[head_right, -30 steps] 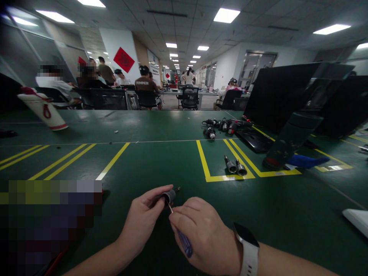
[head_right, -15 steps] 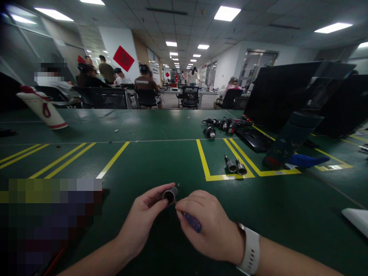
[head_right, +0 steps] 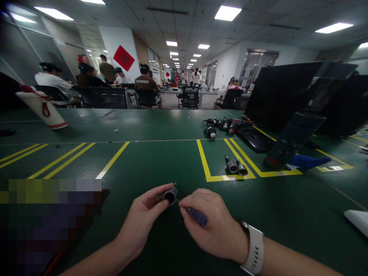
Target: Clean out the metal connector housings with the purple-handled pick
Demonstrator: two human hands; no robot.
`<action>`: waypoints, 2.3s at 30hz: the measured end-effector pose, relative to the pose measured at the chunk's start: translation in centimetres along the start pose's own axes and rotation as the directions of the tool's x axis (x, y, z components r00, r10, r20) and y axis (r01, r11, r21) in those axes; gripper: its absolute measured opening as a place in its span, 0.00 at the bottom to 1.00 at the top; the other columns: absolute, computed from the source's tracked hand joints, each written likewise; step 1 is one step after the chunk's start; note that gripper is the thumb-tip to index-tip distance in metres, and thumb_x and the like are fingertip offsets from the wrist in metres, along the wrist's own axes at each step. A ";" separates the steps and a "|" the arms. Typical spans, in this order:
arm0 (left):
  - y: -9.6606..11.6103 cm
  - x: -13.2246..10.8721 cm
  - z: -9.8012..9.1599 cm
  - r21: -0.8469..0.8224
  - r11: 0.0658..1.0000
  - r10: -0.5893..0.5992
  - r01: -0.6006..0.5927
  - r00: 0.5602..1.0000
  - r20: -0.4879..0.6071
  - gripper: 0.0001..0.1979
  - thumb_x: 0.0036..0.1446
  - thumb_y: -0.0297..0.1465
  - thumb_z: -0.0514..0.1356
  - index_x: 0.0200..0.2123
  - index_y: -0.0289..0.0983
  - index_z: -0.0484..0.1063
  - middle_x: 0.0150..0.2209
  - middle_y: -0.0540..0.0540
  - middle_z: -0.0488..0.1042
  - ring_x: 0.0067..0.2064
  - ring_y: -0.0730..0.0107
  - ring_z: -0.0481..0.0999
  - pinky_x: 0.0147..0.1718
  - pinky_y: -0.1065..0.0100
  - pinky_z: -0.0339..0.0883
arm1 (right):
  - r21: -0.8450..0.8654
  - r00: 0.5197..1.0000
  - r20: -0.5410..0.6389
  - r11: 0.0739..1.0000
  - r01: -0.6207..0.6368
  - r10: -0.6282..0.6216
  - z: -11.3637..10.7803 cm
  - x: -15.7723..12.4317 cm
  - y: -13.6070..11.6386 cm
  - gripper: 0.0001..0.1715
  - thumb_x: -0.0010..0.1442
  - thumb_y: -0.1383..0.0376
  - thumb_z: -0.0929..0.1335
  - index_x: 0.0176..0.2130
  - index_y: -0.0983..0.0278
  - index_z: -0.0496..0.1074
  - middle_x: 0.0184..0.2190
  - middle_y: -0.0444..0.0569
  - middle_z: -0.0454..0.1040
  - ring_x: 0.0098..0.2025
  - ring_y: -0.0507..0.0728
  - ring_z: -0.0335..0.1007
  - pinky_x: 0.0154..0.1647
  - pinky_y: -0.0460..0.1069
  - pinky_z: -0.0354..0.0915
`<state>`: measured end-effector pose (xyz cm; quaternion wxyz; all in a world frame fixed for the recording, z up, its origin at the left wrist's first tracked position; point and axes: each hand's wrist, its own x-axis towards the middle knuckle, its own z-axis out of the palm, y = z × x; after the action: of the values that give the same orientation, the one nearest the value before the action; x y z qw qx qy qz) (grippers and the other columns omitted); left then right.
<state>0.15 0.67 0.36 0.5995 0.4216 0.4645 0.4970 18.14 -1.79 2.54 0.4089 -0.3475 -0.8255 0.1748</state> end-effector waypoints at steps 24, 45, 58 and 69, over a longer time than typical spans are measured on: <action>-0.8 0.6 -0.6 0.357 0.875 0.247 -0.326 0.936 0.250 0.19 0.44 0.19 0.63 0.40 0.39 0.77 0.39 0.45 0.74 0.42 0.60 0.75 0.39 0.60 0.70 | 0.059 0.992 0.002 0.990 -0.127 0.127 -1.0 0.3 -0.6 0.09 0.57 0.73 0.65 0.37 0.65 0.74 0.29 0.49 0.75 0.30 0.55 0.71 0.30 0.51 0.67; -1.5 0.4 -1.2 0.546 0.603 0.418 -0.581 0.814 0.403 0.15 0.50 0.19 0.59 0.41 0.40 0.71 0.37 0.48 0.73 0.38 0.66 0.74 0.36 0.67 0.69 | 0.083 0.998 -0.061 0.996 -0.031 0.036 -0.6 -0.2 -0.2 0.07 0.58 0.64 0.69 0.37 0.62 0.76 0.28 0.48 0.76 0.30 0.54 0.71 0.29 0.49 0.67; -1.8 0.4 -1.4 0.586 0.561 0.529 -0.585 0.798 0.290 0.17 0.46 0.17 0.60 0.39 0.40 0.72 0.34 0.50 0.73 0.33 0.69 0.73 0.30 0.69 0.69 | 0.100 0.999 0.025 0.995 0.022 -0.025 -0.1 -0.3 -0.8 0.15 0.59 0.75 0.65 0.44 0.64 0.73 0.34 0.51 0.78 0.36 0.57 0.73 0.37 0.53 0.69; -1.4 0.3 -1.1 0.602 0.639 0.446 -0.478 0.868 0.217 0.11 0.50 0.24 0.61 0.38 0.41 0.73 0.35 0.49 0.75 0.36 0.64 0.77 0.31 0.66 0.72 | 0.869 0.735 0.243 0.194 -0.455 0.633 1.1 0.3 1.5 0.10 0.51 0.64 0.74 0.34 0.67 0.77 0.31 0.52 0.81 0.33 0.54 0.77 0.37 0.49 0.71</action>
<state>-0.65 0.84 -1.26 0.2836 0.7158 0.4671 0.4348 17.78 -0.55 1.19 0.5050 -0.3587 -0.3845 0.6845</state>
